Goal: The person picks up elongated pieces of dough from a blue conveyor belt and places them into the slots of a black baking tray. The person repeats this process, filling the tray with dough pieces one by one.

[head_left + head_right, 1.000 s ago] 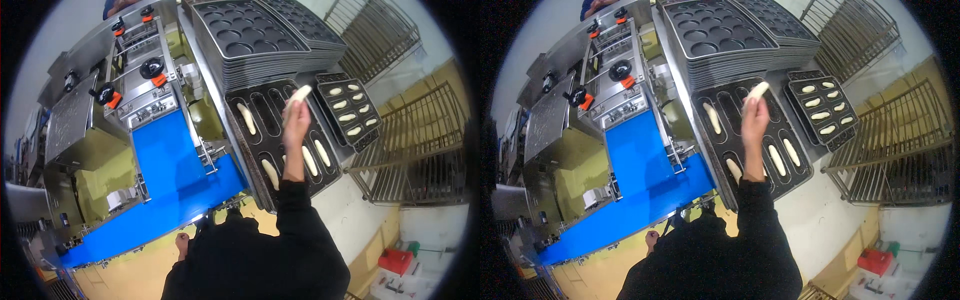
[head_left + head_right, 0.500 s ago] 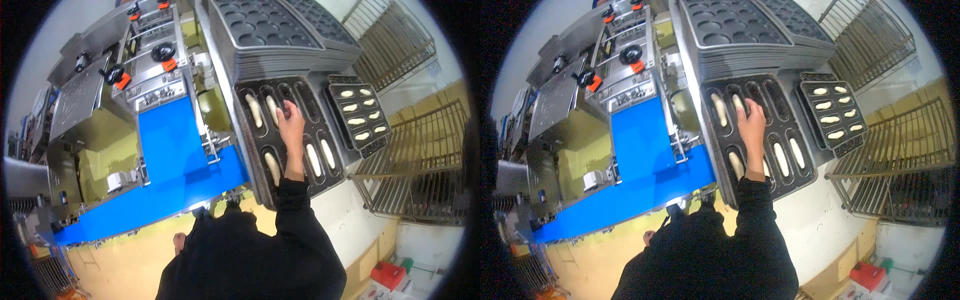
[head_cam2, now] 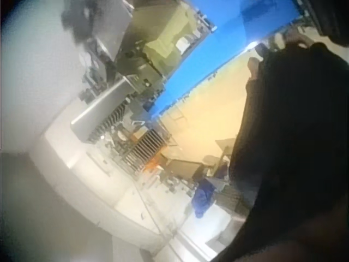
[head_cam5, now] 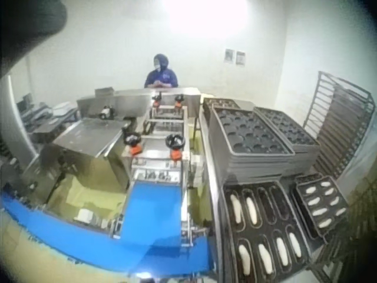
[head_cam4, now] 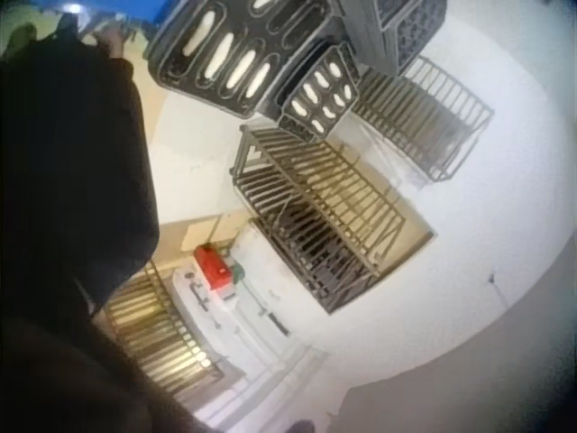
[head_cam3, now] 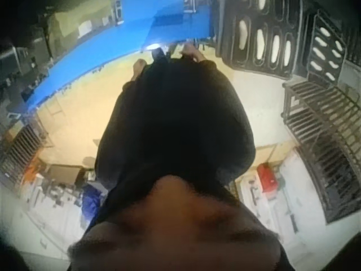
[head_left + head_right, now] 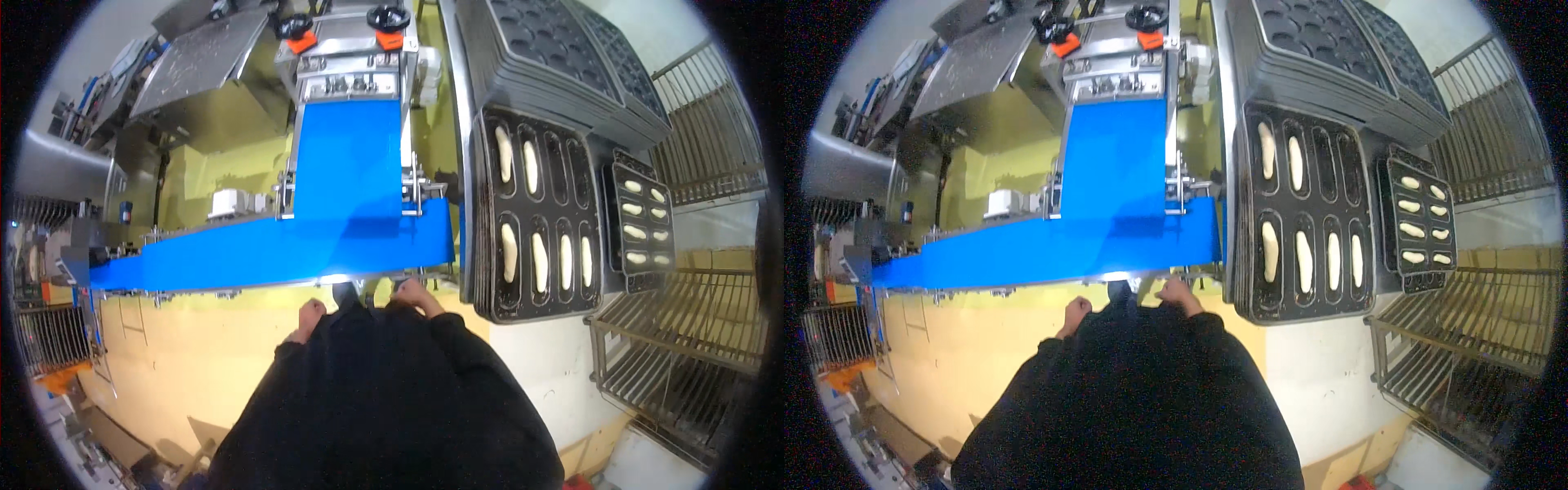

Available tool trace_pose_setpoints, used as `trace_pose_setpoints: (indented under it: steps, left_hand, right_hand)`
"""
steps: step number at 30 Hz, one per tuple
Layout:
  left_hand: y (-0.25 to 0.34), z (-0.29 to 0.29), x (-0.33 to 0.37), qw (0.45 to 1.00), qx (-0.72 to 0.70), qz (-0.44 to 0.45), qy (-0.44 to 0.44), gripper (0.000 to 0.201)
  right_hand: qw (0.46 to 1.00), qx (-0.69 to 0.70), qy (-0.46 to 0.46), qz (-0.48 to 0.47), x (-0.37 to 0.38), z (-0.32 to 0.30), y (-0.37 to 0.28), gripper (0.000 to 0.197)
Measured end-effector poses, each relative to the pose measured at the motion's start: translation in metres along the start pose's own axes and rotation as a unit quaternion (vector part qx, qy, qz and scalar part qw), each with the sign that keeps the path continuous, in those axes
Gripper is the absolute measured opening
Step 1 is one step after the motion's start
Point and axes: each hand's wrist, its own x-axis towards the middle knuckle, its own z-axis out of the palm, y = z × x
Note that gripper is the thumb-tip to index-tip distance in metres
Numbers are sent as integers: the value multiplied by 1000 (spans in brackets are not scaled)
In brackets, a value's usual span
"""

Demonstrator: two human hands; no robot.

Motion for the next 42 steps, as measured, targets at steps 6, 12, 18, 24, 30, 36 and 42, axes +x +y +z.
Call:
trace_pose_setpoints:
  steps: [6, 12, 18, 24, 30, 36, 42]
  left_hand:
    - [-26, 4, -9, 999, 6, -19, 33, 20]
    - [-27, 2, -13, 998, -9, -53, 20, 23]
    - [-22, 1, -10, 999, -11, -50, 9, 19]
    - [-23, -1, -9, 1000, -6, -24, -8, 20]
    - [-28, -7, -16, 999, -7, -34, -8, 21]
    - [-51, -20, -42, 996, -27, -86, -2, 22]
    - [-81, -33, -77, 991, 10, -130, 31, 22]
  right_hand:
    - [986, 99, 100, 86, -19, 35, 77, 40]
    - [956, 56, 217, 189, -63, 61, 91, 40]
    - [949, 80, 251, 174, -68, 64, 88, 40]
    - [948, 110, 249, 167, -58, 53, 71, 36]
    - [962, 34, 269, -20, -44, 29, 17, 33]
    - [973, -63, 218, -41, 10, -15, -77, 55]
    - [977, -139, 162, 24, 53, -25, -138, 60]
